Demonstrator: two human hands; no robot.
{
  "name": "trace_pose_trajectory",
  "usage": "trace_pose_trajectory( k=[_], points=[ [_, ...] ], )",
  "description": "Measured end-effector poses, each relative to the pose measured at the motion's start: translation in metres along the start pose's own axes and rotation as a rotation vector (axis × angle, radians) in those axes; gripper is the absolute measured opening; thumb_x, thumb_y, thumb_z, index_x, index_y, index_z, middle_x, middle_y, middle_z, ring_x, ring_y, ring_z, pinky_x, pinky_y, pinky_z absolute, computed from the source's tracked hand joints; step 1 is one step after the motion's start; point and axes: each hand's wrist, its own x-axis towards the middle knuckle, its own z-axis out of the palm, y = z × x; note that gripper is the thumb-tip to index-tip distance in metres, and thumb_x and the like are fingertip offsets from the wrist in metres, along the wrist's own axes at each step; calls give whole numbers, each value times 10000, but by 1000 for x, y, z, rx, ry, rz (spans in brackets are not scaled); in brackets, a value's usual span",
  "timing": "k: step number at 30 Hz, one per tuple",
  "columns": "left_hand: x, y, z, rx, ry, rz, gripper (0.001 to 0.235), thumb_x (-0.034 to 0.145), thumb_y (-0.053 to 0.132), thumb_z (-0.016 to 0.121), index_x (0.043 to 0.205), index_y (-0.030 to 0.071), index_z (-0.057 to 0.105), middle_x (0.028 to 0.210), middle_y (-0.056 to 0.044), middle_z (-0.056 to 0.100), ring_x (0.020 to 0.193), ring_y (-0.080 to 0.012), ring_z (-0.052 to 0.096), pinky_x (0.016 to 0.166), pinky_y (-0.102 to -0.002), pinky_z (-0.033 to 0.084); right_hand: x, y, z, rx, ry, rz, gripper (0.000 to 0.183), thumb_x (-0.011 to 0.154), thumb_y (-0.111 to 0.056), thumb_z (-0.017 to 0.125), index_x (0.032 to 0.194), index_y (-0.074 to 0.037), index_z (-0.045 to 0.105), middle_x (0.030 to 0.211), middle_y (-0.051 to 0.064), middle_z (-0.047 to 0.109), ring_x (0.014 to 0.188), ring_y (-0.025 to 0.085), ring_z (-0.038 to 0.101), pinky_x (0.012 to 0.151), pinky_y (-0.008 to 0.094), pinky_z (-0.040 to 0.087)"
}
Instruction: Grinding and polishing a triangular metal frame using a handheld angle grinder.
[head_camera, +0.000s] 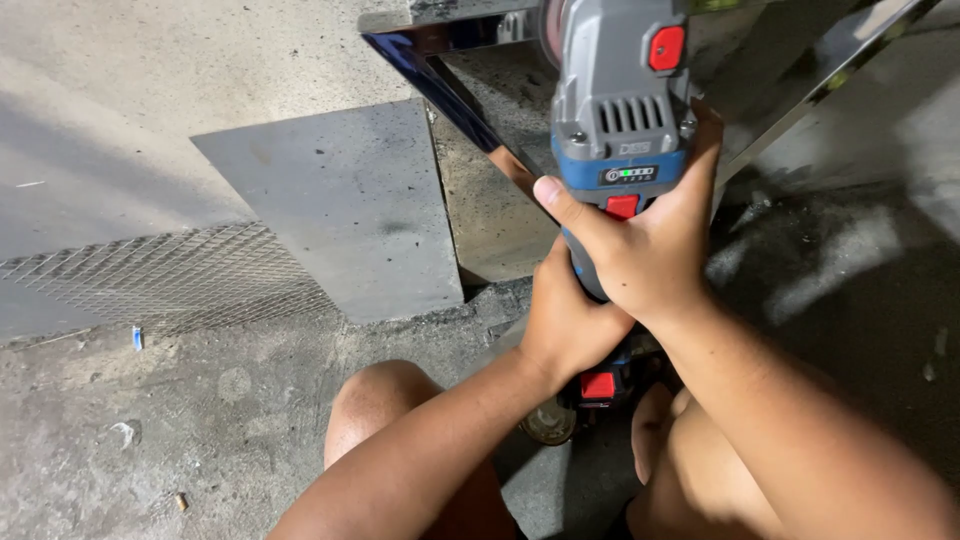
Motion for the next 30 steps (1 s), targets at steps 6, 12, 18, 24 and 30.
trace_pose_trajectory(
  k=[6,12,18,24,30],
  points=[
    [8,0,4,62,-124,-50,530,691,305,695,1137,38,590,1049,-130,769,928,-218,734,772,-369,584,-1,8,-13,21,75,3,766,903,-38,869,1439,-72,323,1423,163,466,1329,284,532,1203,413,439],
    [12,-5,7,111,-171,-51,483,687,299,688,1089,50,593,1004,-116,767,872,-208,717,741,-373,568,-1,9,-18,-25,106,8,726,921,-90,854,1413,-70,321,1393,184,496,1284,287,562,1153,417,472],
    [7,-20,8,-2,-69,60,526,715,278,721,1169,43,600,1069,-120,763,957,-185,698,821,-367,575,-2,2,-7,-31,55,33,793,868,-53,878,1391,-55,281,1352,185,487,1268,284,540,1159,401,437],
    [-1,-8,2,-51,3,46,581,744,242,709,1256,-1,583,1168,-174,750,1073,-240,725,892,-378,594,-3,2,0,-42,-20,-11,813,841,-143,901,1420,-38,340,1389,162,466,1335,294,528,1195,403,428],
    [0,-10,4,76,-10,0,555,705,276,714,1185,21,599,1106,-157,769,1018,-223,732,829,-382,585,-3,5,-5,12,14,19,791,836,-107,892,1415,-38,357,1399,171,502,1321,293,549,1187,405,438]
  ],
)
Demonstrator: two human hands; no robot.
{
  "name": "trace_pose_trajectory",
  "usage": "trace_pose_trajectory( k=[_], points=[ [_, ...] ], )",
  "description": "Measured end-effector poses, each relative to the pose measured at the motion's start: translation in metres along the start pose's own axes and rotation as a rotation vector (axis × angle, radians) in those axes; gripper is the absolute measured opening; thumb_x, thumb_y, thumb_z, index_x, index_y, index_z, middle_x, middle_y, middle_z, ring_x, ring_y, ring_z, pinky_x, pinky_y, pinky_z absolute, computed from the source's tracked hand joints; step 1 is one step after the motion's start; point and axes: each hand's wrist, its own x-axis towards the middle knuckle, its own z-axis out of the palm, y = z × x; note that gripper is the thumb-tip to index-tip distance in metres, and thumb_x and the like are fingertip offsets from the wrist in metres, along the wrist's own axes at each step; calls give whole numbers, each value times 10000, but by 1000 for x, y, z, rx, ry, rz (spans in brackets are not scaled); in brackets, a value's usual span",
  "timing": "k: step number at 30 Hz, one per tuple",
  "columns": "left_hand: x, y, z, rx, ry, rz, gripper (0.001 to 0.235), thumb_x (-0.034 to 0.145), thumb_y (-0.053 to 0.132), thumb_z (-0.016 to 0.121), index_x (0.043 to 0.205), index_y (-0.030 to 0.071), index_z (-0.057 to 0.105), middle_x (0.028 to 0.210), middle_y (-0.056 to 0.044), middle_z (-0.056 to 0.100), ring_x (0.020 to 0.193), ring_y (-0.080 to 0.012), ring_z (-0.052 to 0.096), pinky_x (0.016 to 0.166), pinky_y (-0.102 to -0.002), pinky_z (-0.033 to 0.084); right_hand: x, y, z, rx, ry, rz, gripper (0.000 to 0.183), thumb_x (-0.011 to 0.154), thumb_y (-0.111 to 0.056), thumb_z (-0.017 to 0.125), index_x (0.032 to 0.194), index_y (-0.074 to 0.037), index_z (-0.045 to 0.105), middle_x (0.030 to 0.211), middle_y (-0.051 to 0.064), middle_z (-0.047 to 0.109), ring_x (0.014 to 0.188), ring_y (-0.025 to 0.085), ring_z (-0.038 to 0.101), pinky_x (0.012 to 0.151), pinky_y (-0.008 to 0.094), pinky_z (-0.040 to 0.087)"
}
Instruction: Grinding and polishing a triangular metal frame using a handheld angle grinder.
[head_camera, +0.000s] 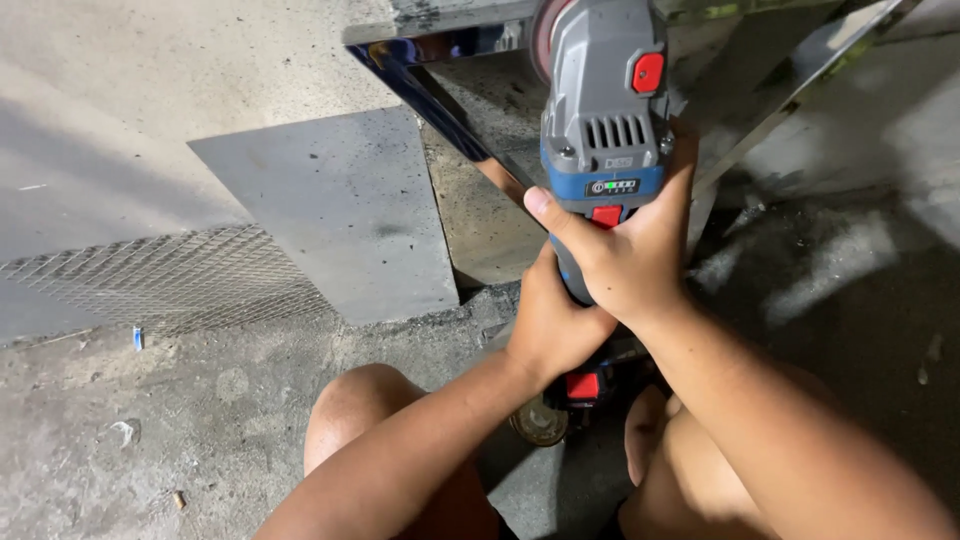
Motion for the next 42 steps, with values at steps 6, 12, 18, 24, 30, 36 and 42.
trace_pose_trajectory(
  k=[6,12,18,24,30,36,42],
  points=[
    [9,6,13,33,-78,-54,542,712,301,706,1178,44,606,1086,-135,774,955,-218,739,801,-381,591,6,7,-20,-89,76,11,779,812,-138,913,1378,-37,387,1303,154,514,1204,289,570,1096,400,465],
    [17,5,35,19,-125,29,478,726,307,690,1117,55,580,1036,-124,752,884,-186,670,753,-379,554,12,14,-38,37,126,84,720,829,-56,860,1343,-76,357,1321,155,515,1178,246,573,1073,369,479],
    [25,9,44,86,-207,-13,479,706,327,677,1069,27,588,988,-149,762,870,-260,742,725,-394,561,16,14,-52,-68,190,108,709,842,-131,875,1325,-59,360,1303,165,532,1161,265,593,1023,398,504],
    [18,7,39,-6,-147,-6,489,705,295,698,1118,57,593,1053,-103,754,915,-160,670,792,-358,560,13,8,-40,-33,142,67,725,838,-80,857,1330,-52,324,1323,180,497,1192,268,564,1061,392,483],
    [6,8,31,-102,-18,21,518,719,239,716,1178,22,613,1115,-128,757,1024,-186,702,854,-370,583,12,-1,-27,-124,39,19,819,801,-144,913,1379,-24,345,1340,177,492,1254,305,549,1121,415,450],
    [2,13,24,-203,2,117,524,784,178,689,1266,1,587,1203,-158,722,1087,-206,672,936,-377,575,11,-9,-19,-174,-16,37,800,774,-203,921,1340,-1,392,1326,194,546,1255,320,574,1130,416,432],
    [3,2,17,-94,-62,-11,532,699,248,721,1173,32,609,1086,-114,762,982,-153,674,830,-355,577,3,-1,-14,-19,48,50,787,838,-87,869,1394,-35,314,1381,182,467,1298,297,539,1156,405,446]
  ],
)
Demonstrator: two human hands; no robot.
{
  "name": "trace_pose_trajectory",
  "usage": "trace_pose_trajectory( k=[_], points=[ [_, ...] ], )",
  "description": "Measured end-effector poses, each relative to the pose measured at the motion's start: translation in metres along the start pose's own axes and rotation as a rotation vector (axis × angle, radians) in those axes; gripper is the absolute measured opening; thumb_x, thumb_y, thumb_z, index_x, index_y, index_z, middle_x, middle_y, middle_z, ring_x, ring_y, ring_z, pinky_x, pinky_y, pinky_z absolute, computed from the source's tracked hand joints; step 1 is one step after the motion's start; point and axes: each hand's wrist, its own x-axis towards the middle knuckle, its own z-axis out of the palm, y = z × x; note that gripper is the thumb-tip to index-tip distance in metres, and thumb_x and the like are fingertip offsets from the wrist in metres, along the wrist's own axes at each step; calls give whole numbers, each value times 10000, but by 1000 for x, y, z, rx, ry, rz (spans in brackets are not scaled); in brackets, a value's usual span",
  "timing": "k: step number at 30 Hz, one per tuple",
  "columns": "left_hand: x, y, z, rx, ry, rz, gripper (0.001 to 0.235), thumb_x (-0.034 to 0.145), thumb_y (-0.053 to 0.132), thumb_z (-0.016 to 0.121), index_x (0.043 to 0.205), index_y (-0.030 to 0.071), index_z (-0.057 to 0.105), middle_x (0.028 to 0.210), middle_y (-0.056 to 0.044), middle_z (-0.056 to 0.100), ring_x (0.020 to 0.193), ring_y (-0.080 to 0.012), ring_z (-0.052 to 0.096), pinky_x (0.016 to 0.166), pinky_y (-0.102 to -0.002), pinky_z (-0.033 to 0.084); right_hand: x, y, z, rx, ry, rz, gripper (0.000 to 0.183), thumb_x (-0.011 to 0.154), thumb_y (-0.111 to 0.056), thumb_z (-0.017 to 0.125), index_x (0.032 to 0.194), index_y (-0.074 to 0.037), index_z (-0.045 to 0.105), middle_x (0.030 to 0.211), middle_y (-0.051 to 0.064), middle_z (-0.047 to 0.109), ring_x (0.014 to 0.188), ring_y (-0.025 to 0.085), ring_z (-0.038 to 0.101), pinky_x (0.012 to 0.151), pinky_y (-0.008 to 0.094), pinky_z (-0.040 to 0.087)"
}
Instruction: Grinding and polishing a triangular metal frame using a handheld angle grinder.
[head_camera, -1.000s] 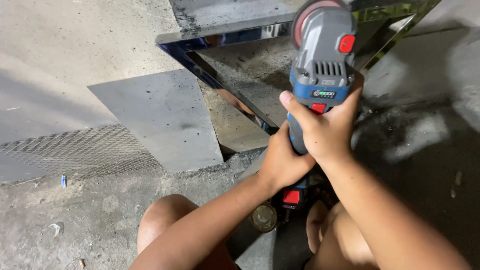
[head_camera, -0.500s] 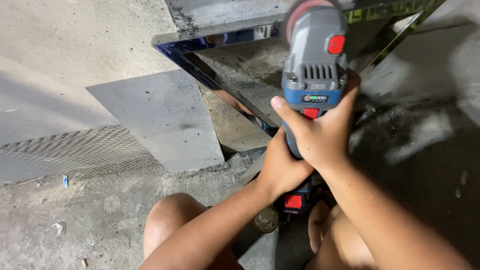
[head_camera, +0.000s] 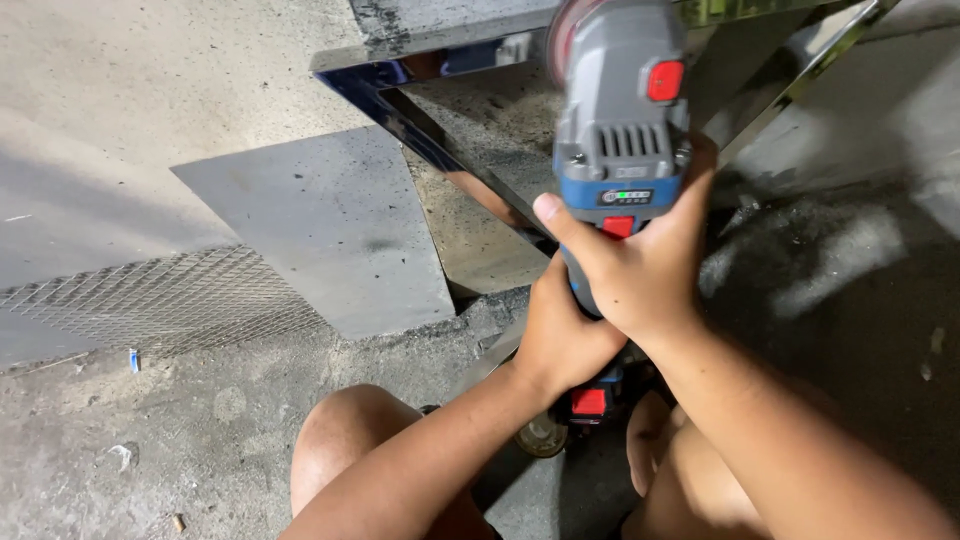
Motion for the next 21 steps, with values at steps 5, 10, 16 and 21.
trace_pose_trajectory(
  k=[5,10,16,21],
  points=[
    [1,10,-10,99,-69,-53,549,685,298,696,1161,44,598,1080,-111,767,955,-185,712,798,-361,576,-3,-3,0,-46,64,-8,727,872,-66,859,1366,-52,325,1353,182,473,1261,288,539,1132,405,447],
    [-2,5,-12,72,-42,-34,546,679,279,713,1156,43,594,1069,-113,765,939,-182,705,791,-362,573,-3,-10,6,-57,35,-24,783,877,-63,871,1425,-41,312,1417,198,462,1348,310,514,1202,422,411],
    [-7,1,-17,-25,39,63,563,716,250,730,1211,18,594,1116,-117,752,984,-160,677,849,-353,573,-3,-20,19,-266,33,-14,793,787,-206,935,1325,-7,388,1270,192,543,1171,326,577,1065,422,446],
    [-11,12,-24,-57,122,116,537,772,220,688,1252,2,590,1189,-163,731,1094,-233,695,922,-381,580,-3,-23,30,-30,-88,-61,794,823,-68,902,1359,-32,316,1357,185,484,1298,310,536,1184,410,402]
  ],
)
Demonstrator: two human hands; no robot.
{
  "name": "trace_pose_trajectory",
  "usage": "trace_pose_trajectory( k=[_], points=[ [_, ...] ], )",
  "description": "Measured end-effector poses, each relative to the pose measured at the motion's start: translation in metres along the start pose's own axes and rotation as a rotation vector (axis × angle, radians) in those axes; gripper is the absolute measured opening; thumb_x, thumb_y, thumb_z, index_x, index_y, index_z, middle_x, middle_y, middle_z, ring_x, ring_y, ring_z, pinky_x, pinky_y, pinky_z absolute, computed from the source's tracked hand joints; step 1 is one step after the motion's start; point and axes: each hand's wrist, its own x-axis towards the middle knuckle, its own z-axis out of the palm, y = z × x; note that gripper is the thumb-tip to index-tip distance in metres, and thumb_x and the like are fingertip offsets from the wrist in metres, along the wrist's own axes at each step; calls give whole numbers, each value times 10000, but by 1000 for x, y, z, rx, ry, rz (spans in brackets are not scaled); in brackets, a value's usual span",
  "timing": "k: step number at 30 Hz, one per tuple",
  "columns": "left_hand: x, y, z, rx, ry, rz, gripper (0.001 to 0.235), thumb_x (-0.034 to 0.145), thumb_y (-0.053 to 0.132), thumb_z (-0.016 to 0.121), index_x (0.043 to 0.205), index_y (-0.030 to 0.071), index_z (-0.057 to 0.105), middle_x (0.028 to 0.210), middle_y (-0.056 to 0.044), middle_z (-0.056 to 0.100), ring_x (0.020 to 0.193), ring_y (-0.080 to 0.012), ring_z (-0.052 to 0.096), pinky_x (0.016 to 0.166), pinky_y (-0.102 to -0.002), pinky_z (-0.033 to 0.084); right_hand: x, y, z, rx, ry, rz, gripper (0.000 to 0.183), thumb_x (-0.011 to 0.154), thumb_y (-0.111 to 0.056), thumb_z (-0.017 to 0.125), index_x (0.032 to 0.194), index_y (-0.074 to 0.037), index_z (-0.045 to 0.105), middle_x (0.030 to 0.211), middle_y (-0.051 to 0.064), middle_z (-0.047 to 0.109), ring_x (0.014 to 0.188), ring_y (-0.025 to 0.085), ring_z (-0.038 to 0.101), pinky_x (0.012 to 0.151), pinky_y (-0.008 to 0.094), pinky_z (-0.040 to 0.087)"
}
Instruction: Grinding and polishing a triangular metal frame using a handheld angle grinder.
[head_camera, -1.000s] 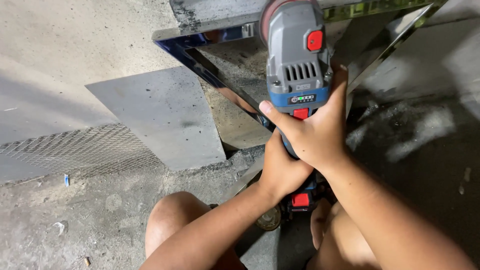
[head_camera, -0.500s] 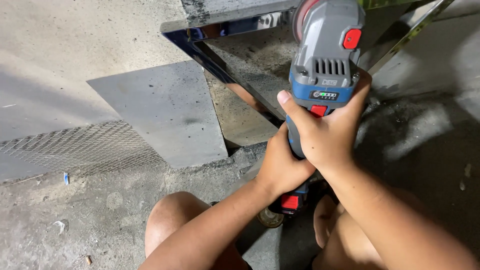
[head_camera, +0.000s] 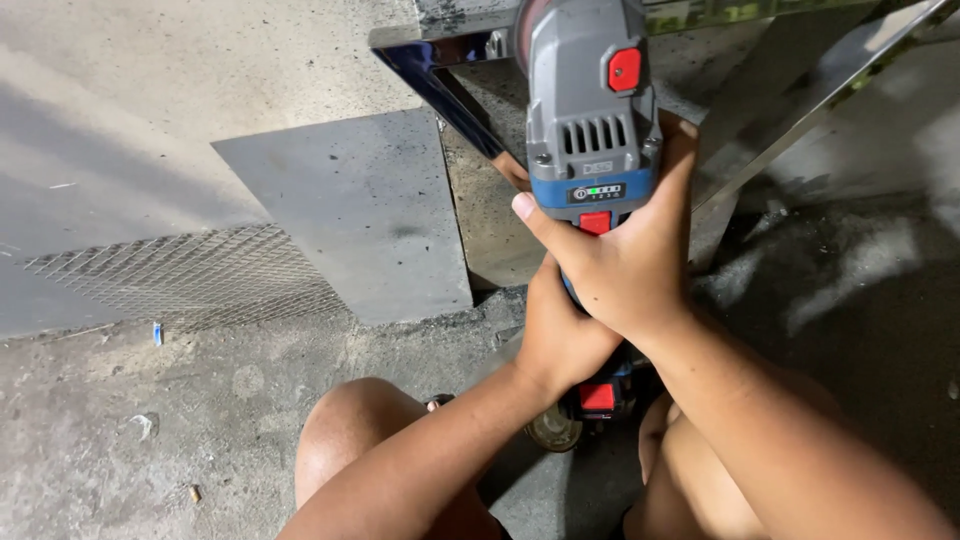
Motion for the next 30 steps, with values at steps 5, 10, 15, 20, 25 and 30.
trace_pose_trajectory(
  k=[5,10,15,20,25,30],
  points=[
    [-2,-4,-2,-17,40,47,524,790,209,684,1254,-13,582,1223,-186,711,1131,-252,679,962,-400,571,4,-13,10,400,-150,37,691,887,95,754,1315,-104,250,1341,252,532,1111,374,754,1101,446,581],
    [-4,-1,1,-52,38,22,533,786,198,691,1265,-12,586,1216,-173,718,1114,-220,671,948,-379,571,1,-4,6,390,-143,47,688,861,86,764,1286,-94,253,1350,244,489,1104,380,753,1072,434,580],
    [-3,-3,7,3,-13,-94,598,730,259,707,1264,21,582,1183,-151,741,1065,-222,707,901,-381,583,-2,12,-9,-10,3,3,799,820,-121,896,1379,-33,331,1343,162,453,1287,288,526,1154,394,427],
    [1,-6,16,51,-57,-121,567,712,265,708,1219,37,595,1125,-131,757,1022,-193,701,840,-370,577,-2,19,-21,-33,45,19,786,837,-116,898,1393,-29,349,1350,177,495,1270,295,550,1140,404,447],
    [7,-6,26,101,-110,-185,543,682,297,708,1161,58,613,1060,-113,770,955,-177,702,803,-368,571,2,23,-34,9,56,10,752,868,-63,871,1381,-44,321,1354,180,487,1265,289,542,1147,406,443],
    [13,-1,32,119,-206,-169,565,699,297,674,1203,59,579,1112,-104,747,951,-195,700,812,-363,566,3,31,-44,56,109,53,728,889,-2,847,1382,-76,317,1372,175,488,1247,271,553,1127,395,467]
  ],
)
